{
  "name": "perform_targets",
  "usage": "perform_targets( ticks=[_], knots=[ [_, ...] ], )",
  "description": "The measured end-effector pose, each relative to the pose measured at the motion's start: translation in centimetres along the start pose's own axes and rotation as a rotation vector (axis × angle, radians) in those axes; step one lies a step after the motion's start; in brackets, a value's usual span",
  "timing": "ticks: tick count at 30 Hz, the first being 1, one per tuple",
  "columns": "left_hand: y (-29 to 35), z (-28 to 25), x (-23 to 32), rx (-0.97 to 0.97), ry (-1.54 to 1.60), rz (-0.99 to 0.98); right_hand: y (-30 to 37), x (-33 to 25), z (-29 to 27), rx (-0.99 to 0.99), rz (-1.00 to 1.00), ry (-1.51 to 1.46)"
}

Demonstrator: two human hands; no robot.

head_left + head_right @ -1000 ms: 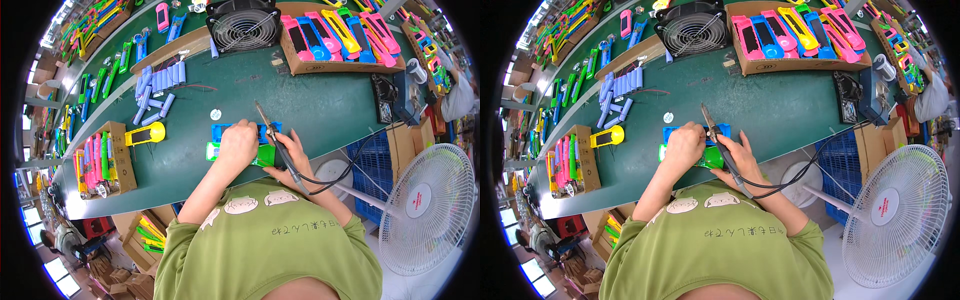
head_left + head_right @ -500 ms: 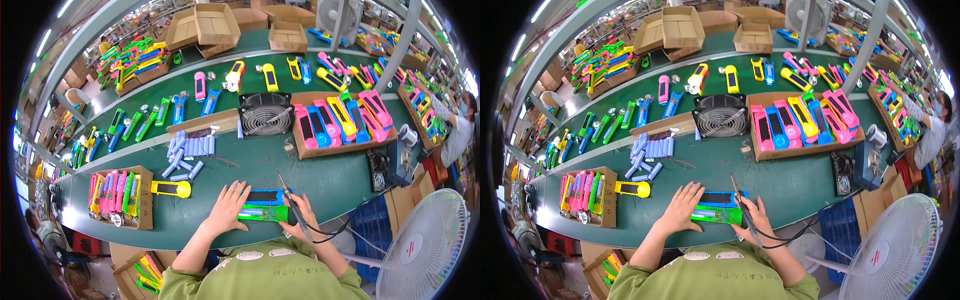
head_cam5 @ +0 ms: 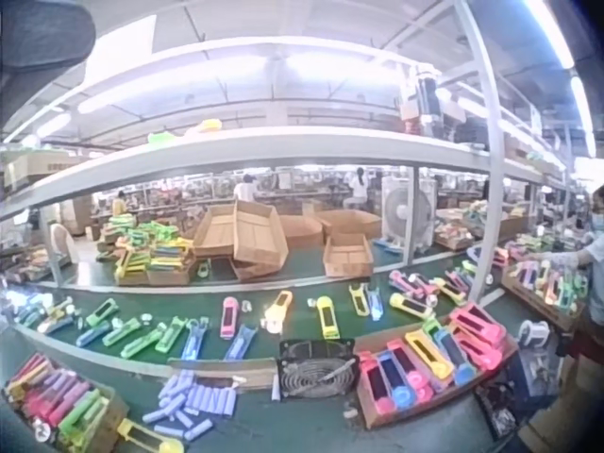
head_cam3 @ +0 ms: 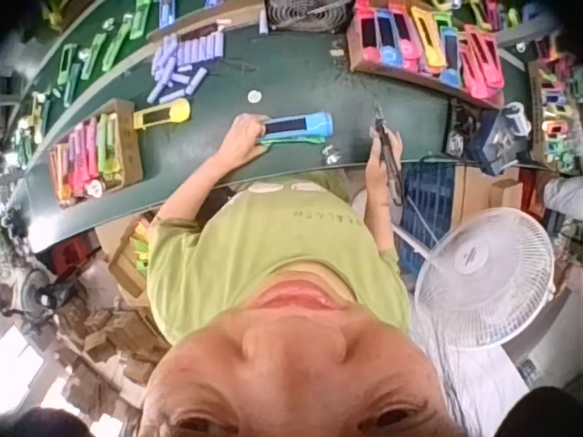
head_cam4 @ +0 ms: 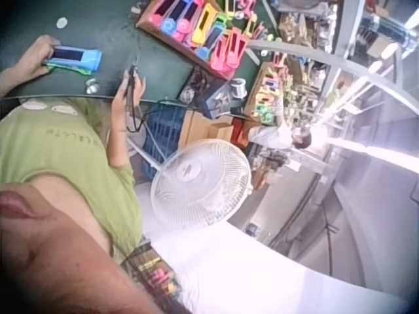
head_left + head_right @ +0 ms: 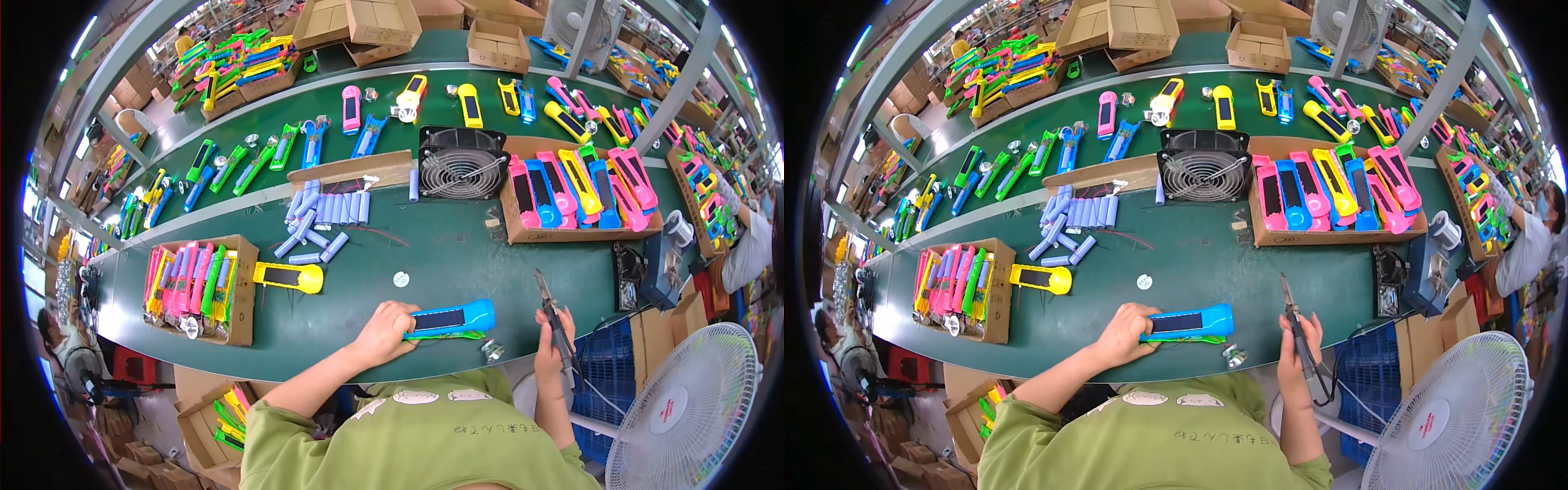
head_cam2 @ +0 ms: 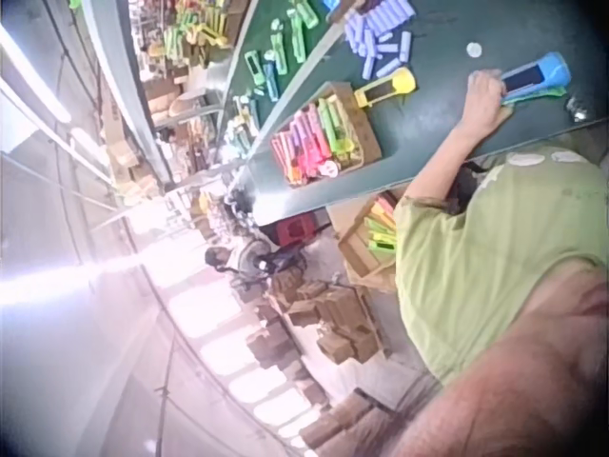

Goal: The person solders components inside flashlight casings using a soldering iron, joins the casing halves together by hand, and places the assembled flashlights onto the conveyor line.

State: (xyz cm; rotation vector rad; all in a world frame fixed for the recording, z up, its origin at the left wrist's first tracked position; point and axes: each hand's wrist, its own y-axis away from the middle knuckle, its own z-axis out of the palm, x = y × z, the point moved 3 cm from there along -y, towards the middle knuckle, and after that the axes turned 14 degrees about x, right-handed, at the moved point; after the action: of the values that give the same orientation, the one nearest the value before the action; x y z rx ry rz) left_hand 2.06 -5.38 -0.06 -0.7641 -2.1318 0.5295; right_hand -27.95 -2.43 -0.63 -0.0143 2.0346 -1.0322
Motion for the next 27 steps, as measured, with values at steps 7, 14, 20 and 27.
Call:
perform_targets(
  ticks=[7, 14, 20, 27],
  knots=[
    [-11.0, -10.6, -5.2, 0.381, -0.292, -0.15, 0.5, 3.3, -0.6, 0.107, 0.096, 0.061],
    [-22.5, -15.8, -25.1, 0.561, -0.459, -0.556, 0.3, 3.0, 0.6, 0.085, 0.09, 0.158],
    [-25.4, -13.0, -36.0, 0.842, -0.512, -0.696, -0.1, 2.5, 0.4, 0.025, 0.125, 0.221],
    [-25.2, -8.1, -42.4, 0.102, -0.923, -0.601, 0.5, 2.8, 0.5, 0.01, 0.089, 0.225]
  ],
)
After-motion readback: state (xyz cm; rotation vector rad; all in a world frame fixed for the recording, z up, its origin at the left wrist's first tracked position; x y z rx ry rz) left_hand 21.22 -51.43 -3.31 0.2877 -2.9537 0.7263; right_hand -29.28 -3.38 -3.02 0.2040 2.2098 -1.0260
